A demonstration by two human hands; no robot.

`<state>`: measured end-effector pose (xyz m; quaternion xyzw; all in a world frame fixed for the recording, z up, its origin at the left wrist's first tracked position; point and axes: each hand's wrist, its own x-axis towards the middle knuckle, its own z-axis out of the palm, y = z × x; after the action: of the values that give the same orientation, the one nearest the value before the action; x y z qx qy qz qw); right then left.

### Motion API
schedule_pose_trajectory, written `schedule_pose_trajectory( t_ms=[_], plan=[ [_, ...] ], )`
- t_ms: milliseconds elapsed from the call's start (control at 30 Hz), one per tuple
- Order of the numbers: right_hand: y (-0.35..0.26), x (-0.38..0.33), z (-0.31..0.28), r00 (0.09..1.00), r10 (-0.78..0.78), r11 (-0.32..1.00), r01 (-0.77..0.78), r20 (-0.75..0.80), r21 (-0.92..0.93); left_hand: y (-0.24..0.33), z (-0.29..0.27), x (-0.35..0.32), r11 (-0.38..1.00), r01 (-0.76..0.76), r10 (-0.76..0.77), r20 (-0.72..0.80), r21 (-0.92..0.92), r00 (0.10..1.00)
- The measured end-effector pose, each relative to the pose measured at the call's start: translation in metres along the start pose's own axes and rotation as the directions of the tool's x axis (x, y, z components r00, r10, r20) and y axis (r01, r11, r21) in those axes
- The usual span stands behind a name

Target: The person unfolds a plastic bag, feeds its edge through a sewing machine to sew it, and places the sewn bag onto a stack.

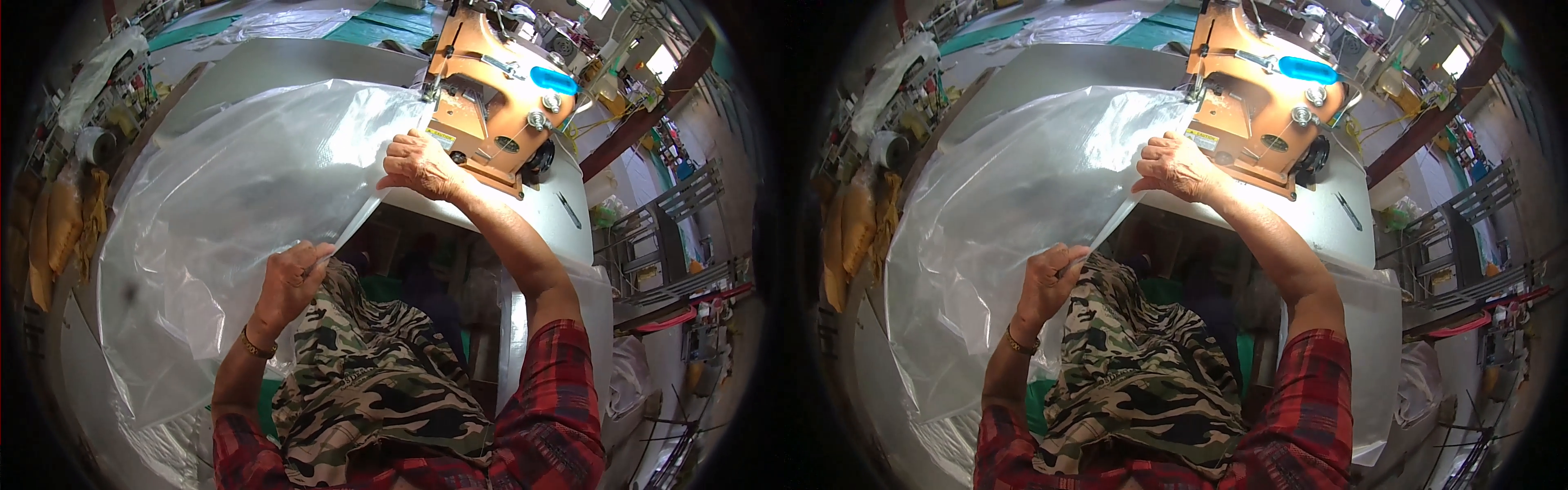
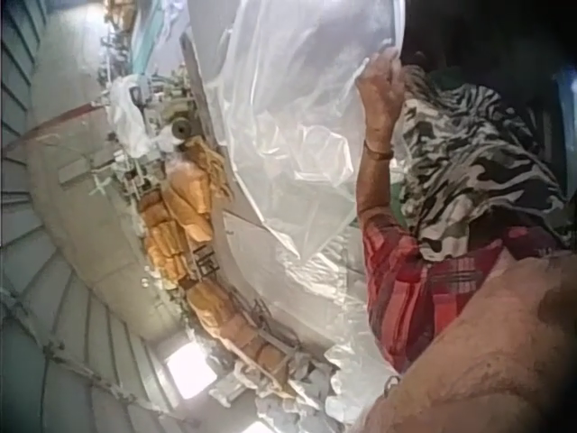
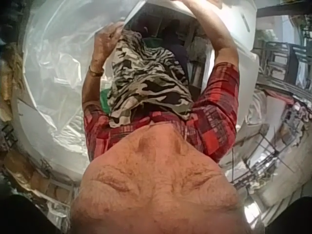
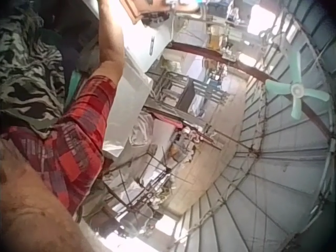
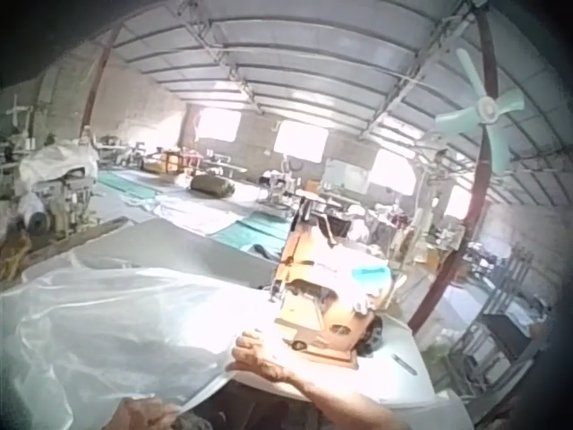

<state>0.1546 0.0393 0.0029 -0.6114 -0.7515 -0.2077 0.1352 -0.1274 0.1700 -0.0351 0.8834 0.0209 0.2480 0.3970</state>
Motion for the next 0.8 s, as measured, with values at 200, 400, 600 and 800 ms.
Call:
schedule_pose_trajectory(
  t_ms=[200,400,600,800],
  plan=[
    [0.028,-0.004,-0.002,1.0,0.007,0.995,-0.005,0.019,-0.102,-0.006,0.007,-0.004,0.999,0.029,-0.03,-0.016,-0.038,0.999],
    [0.048,-0.003,-0.013,0.998,0.051,0.985,-0.044,0.041,-0.164,0.001,0.027,-0.006,0.983,0.035,-0.031,0.02,-0.183,0.999],
    [0.007,-0.023,0.024,0.674,0.523,0.728,-0.671,-0.521,-0.138,0.003,0.054,-0.011,0.99,-0.129,0.134,0.092,-0.059,0.987],
    [-0.015,-0.031,0.063,0.214,0.925,0.367,-0.72,-0.315,0.589,-0.012,0.067,-0.009,0.979,-0.201,0.192,0.17,0.038,0.967]
  ],
)
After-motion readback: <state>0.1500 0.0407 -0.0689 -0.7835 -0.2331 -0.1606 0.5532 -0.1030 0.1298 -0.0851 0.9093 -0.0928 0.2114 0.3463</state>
